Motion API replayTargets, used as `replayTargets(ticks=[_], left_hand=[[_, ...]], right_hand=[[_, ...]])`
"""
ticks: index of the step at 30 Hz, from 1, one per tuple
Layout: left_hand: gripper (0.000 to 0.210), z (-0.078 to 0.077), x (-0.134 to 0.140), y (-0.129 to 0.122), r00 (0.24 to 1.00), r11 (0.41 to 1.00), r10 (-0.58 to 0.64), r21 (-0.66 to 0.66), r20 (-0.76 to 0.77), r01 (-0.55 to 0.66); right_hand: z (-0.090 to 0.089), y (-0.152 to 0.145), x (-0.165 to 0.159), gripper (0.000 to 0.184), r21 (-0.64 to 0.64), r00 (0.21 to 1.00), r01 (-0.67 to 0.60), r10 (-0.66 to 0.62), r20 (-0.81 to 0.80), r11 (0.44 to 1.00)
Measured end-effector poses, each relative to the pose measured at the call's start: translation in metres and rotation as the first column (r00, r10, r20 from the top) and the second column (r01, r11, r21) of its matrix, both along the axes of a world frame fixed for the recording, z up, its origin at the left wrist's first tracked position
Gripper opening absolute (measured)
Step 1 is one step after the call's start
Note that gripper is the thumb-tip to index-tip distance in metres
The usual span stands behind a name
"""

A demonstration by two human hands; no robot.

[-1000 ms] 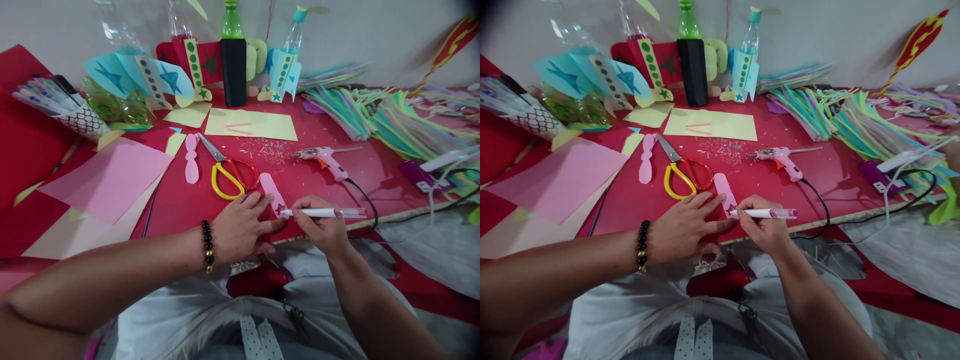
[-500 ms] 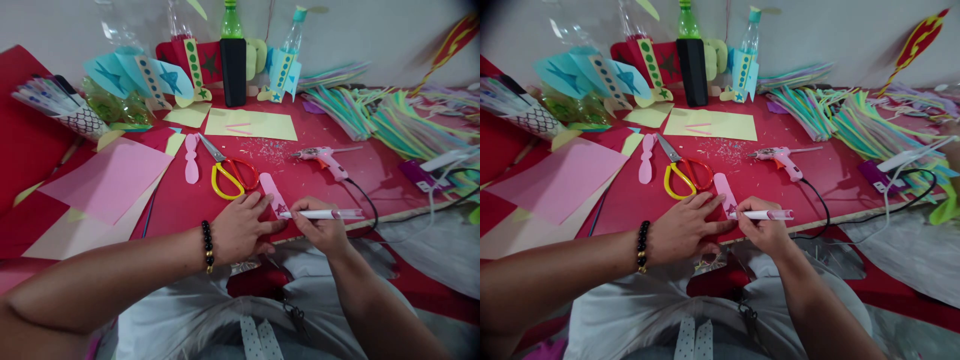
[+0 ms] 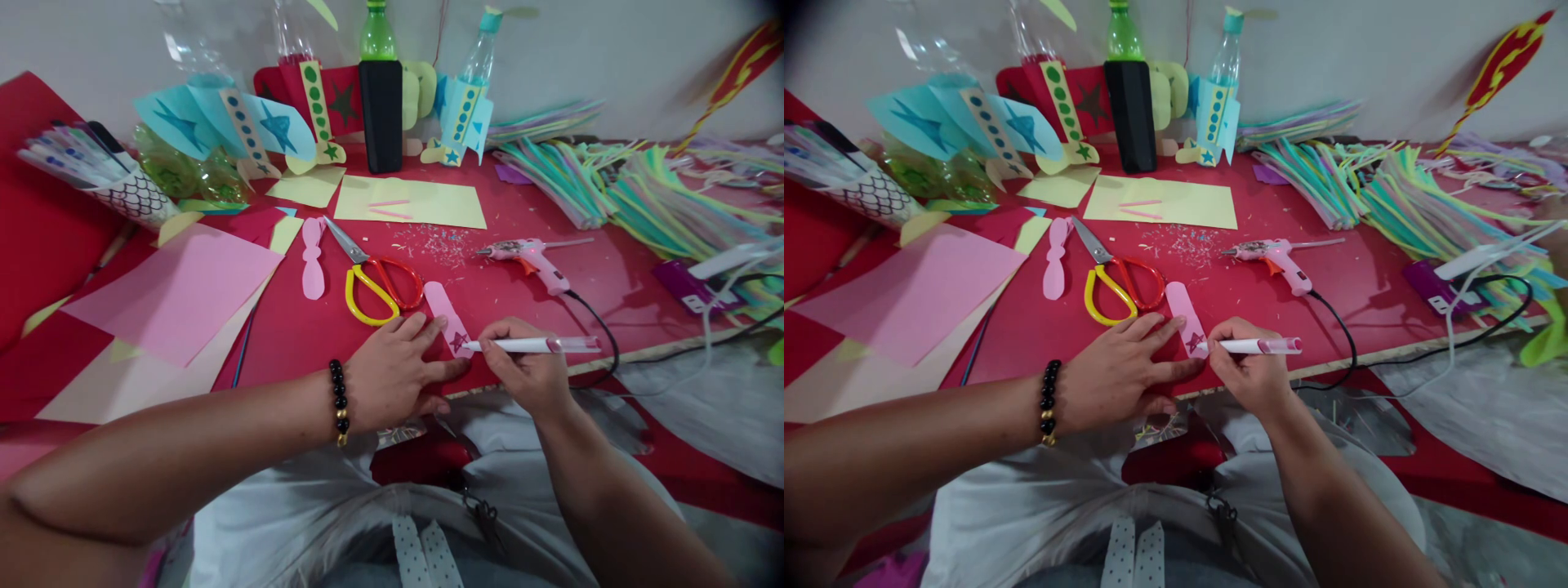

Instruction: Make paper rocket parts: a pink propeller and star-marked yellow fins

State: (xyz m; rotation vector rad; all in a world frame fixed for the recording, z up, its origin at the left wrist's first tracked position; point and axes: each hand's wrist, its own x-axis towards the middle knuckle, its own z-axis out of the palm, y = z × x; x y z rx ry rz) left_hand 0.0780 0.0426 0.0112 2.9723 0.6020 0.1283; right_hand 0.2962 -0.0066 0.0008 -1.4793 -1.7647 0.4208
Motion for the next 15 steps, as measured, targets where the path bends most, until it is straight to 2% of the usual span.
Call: replayTargets(ticks=[5, 9, 12, 15], left_hand=[[0.06, -0.0021, 0.0002, 0.0003, 1.0, 1.0, -0.005, 0.0, 0.008, 0.005], [0.059, -0.0011, 0.0004, -0.0001, 1.0, 1.0, -0.001, -0.003, 0.0, 0.001], [0.059, 0.0002, 0.0003, -0.0001, 1.0, 1.0, -0.001, -0.005, -0.003, 0.001], [0.059, 0.0006, 0.0, 0.0003, 1.0, 1.0, 0.0, 0.004, 0.001, 0.0]], right_hand=[[0.0012, 0.0005, 0.0007, 0.01, -0.006, 0.997, -0.07, 0.07, 0.026, 0.998], [0.0022, 0.0014, 0.0003, 0.011, 0.024, 0.999, -0.034, 0.034, 0.024, 0.999], [0.0015, 0.0011, 0.0003, 0.01, -0.003, 0.998, -0.06, 0.06, 0.029, 0.998], [-0.0005, 0.0011, 0.0004, 0.011, -0.02, 1.0, -0.012, 0.012, -0.003, 1.0]])
